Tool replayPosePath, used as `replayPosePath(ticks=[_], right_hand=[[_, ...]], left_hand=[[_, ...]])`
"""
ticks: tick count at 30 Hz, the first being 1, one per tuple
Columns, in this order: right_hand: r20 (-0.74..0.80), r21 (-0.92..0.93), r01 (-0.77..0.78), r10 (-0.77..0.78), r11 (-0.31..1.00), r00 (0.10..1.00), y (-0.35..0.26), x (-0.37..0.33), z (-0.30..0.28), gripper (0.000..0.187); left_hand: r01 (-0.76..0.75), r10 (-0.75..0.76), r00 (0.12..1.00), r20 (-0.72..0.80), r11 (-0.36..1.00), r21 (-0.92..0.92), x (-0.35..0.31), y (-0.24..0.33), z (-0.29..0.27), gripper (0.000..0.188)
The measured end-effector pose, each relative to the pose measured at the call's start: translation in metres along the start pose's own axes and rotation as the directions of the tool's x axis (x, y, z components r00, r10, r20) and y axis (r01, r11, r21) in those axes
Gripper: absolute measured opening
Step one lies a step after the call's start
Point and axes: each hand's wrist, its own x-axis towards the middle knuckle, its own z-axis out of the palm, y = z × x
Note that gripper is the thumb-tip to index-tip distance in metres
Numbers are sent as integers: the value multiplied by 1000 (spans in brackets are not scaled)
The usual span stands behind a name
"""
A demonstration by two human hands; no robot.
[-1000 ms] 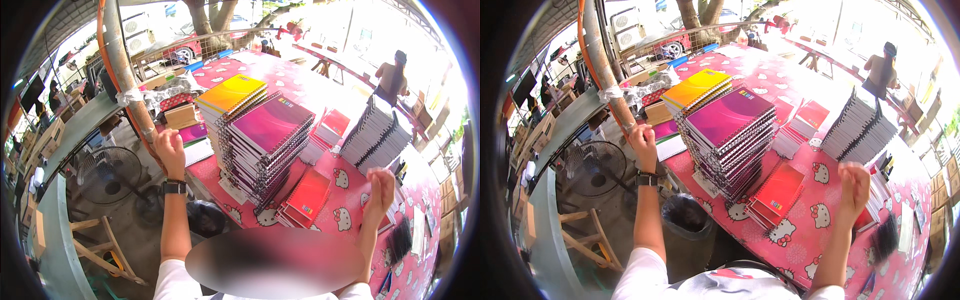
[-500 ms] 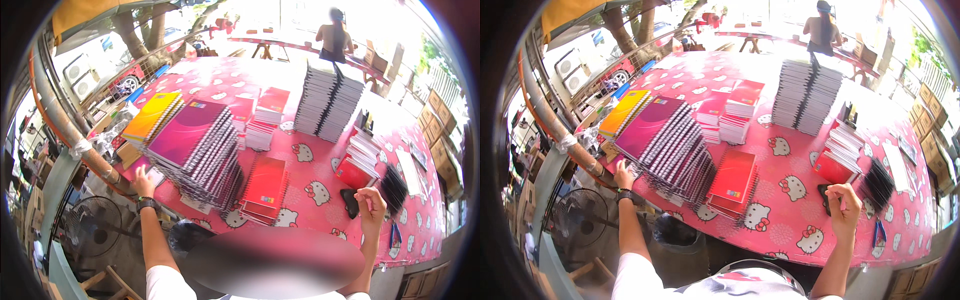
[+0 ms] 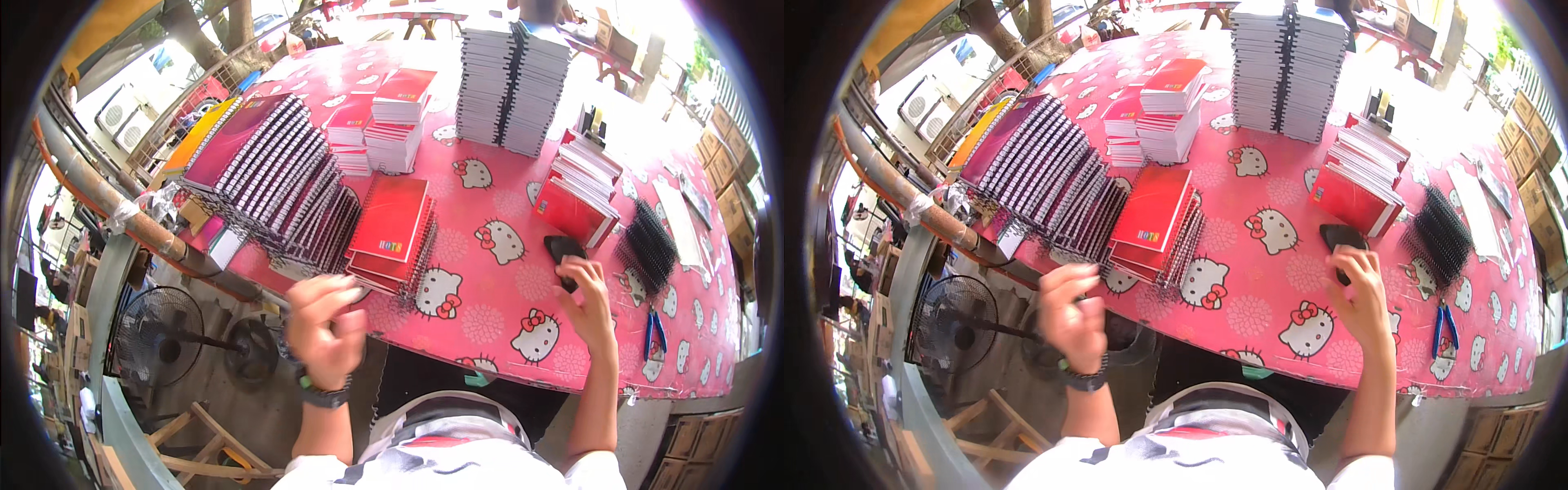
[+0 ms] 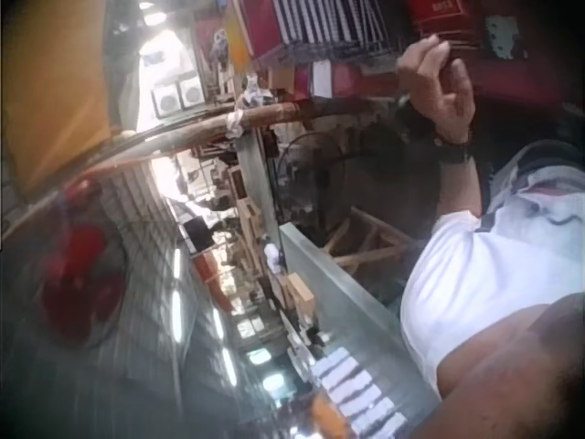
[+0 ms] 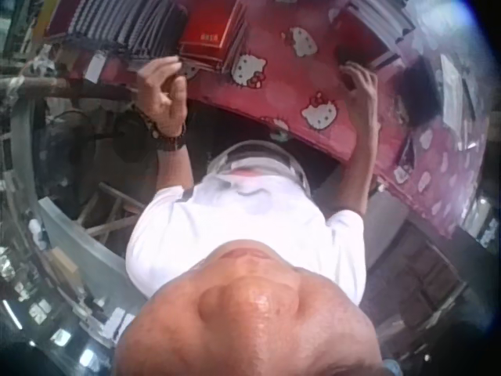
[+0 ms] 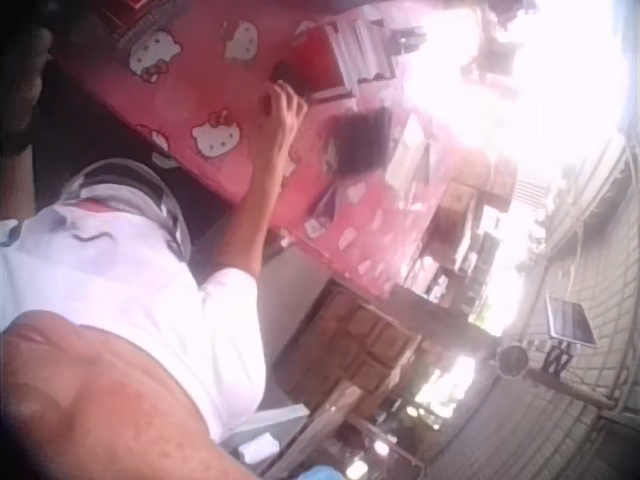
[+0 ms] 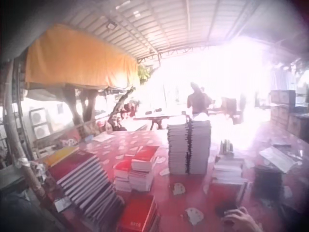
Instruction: The person assembles notebooks by threading plastic spirals through the holes of a stack of papers and a cover, then moving the completed notebooks into a stack.
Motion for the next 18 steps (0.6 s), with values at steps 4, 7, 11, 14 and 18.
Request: replayPosePath(ticks=[4, 7, 11, 14, 18], right_hand=[[59, -366, -71, 99, 928, 993, 22, -3, 29, 51], [45, -160, -96, 104, 982, 994, 45, -2, 29, 49], [-52, -73, -58, 55, 996, 997, 51, -15, 17, 38], [-157, -216, -189, 157, 958, 975, 64, -44, -21, 37], [-190, -252, -183, 137, 950, 972, 37, -40, -35, 36]], left_hand=[[-17, -73, 916, 394, 975, 222, 24, 9, 50, 44], [-66, -75, 895, 440, 952, 298, 17, -18, 62, 38], [-29, -68, 940, 335, 960, 278, -4, -33, 59, 24], [22, -60, 961, 270, 990, 139, 1, -22, 65, 19], [94, -96, 994, 59, 995, 40, 0, -37, 49, 25]])
